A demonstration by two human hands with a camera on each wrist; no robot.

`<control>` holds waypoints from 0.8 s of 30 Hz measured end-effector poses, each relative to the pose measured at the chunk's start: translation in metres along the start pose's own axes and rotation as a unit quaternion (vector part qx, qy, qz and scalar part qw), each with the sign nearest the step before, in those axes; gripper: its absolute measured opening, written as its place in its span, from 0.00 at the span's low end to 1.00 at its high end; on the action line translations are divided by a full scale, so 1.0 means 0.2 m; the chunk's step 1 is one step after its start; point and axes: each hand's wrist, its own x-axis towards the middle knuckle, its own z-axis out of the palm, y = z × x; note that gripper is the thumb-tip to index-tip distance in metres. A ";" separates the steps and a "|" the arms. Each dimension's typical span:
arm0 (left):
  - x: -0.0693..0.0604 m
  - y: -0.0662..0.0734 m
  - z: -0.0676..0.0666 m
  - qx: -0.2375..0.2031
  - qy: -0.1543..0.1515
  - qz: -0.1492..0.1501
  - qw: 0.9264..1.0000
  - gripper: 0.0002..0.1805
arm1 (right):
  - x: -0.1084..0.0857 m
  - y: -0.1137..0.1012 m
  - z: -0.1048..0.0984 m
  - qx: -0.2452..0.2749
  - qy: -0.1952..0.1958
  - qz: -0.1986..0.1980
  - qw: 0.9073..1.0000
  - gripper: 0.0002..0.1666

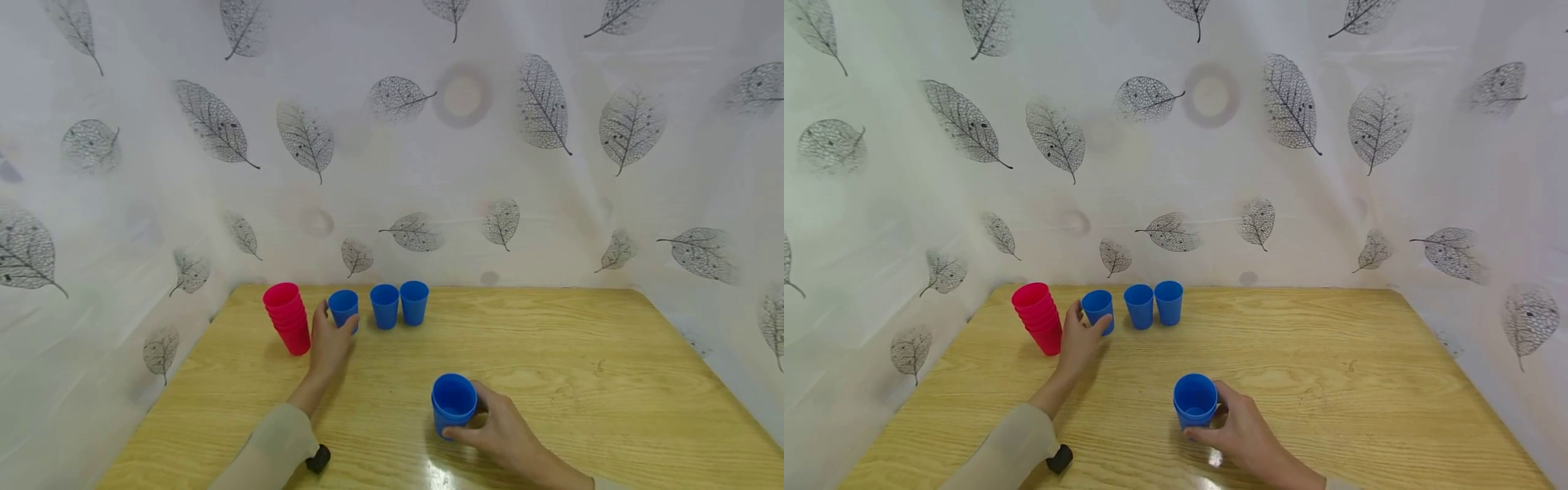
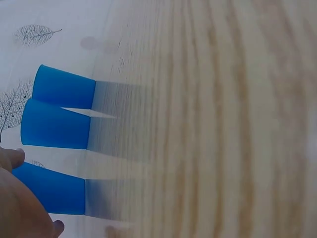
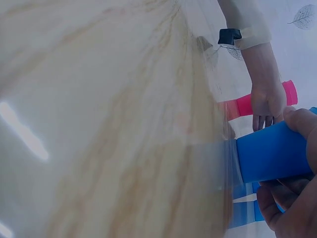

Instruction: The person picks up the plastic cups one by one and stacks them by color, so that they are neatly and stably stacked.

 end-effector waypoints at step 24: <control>0.07 -0.04 0.03 0.003 0.006 0.022 1.000 0.41 | 0.00 -0.01 0.00 0.005 -0.003 0.005 1.000 0.39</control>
